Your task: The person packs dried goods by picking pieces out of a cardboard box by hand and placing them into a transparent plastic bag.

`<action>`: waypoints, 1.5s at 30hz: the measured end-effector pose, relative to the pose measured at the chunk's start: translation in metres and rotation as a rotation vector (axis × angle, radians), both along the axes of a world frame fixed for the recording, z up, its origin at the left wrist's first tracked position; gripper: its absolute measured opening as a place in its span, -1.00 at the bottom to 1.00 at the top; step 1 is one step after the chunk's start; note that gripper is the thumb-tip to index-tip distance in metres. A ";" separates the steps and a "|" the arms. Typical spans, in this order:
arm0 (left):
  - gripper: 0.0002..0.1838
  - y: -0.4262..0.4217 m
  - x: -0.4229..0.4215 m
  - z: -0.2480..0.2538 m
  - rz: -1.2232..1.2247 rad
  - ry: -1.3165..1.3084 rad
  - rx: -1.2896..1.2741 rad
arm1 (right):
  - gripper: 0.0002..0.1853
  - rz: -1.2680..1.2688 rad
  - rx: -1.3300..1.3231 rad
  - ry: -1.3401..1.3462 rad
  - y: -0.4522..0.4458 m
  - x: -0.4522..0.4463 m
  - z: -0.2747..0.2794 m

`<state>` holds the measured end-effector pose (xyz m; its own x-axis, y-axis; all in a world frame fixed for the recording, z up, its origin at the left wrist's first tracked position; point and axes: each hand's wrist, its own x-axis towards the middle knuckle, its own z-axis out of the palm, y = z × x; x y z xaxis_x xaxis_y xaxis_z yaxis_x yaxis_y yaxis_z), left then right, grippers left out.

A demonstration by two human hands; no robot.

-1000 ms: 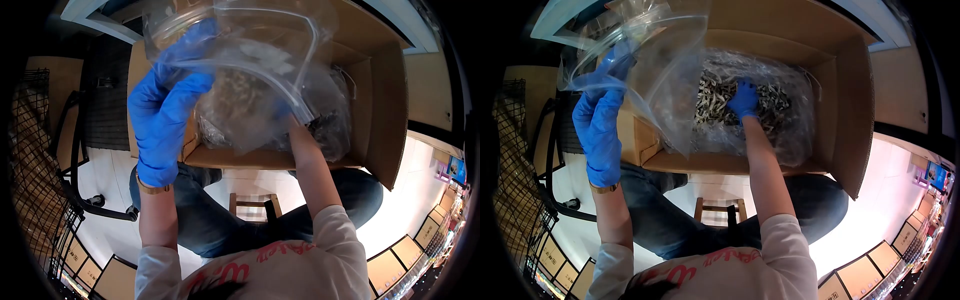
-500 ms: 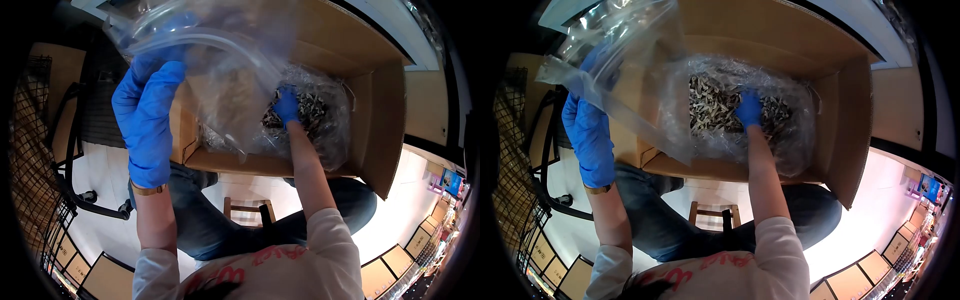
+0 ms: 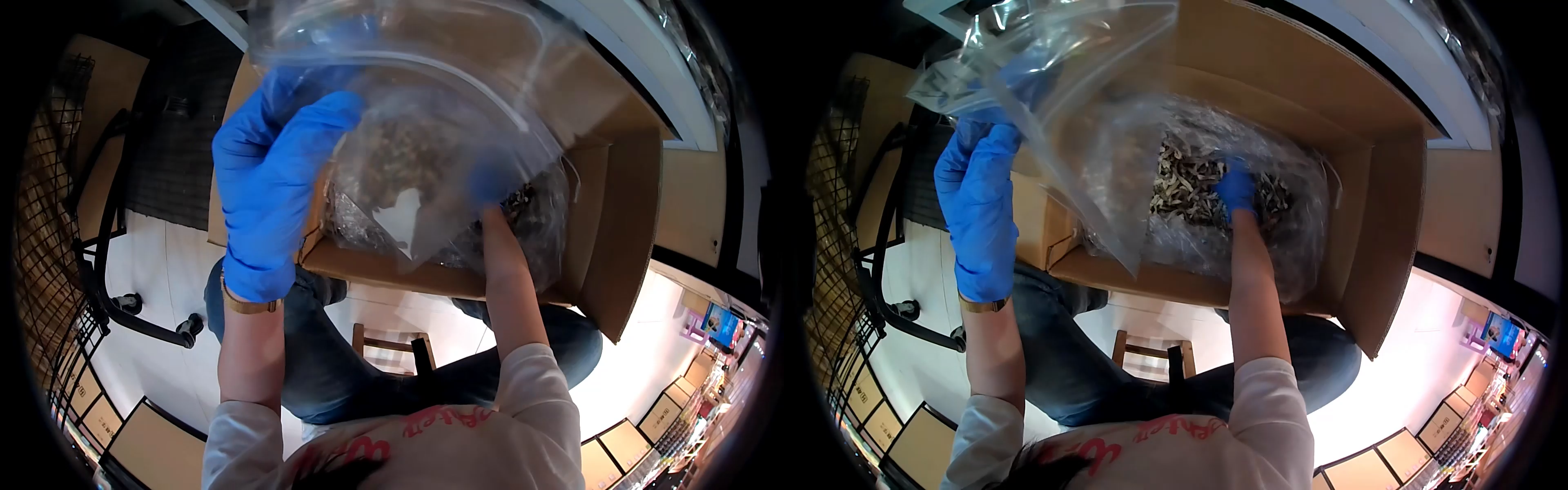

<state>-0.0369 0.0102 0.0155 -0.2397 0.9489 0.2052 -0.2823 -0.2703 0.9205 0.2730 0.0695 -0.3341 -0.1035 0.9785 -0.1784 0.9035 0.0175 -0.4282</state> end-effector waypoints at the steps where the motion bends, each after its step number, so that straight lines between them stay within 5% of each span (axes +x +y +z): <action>1: -0.74 0.000 0.000 -0.001 -0.051 -0.037 0.028 | -0.44 -0.080 -0.064 0.024 0.003 -0.004 0.006; 5: -0.76 0.001 0.001 0.002 -0.067 -0.036 0.025 | -0.48 -0.190 -0.151 -0.041 0.008 -0.007 0.000; 11: -0.75 0.001 0.001 0.002 -0.076 -0.024 -0.034 | -0.60 -0.036 -0.018 0.020 0.003 -0.003 -0.019; 30: -0.69 0.010 -0.012 0.007 0.005 0.166 -0.089 | -0.19 -0.072 -0.090 0.277 -0.021 0.053 0.028; 33: -0.67 0.008 -0.008 0.031 -0.125 -0.077 -0.137 | -0.18 -0.075 -0.007 0.280 -0.029 0.036 0.091; 37: -0.66 0.010 -0.011 0.025 -0.065 -0.009 -0.150 | -0.19 0.039 -0.024 0.097 -0.025 0.046 0.131; 45: -0.68 0.016 0.001 -0.016 -0.166 0.179 0.019 | -0.46 0.138 0.134 0.317 -0.055 0.039 0.245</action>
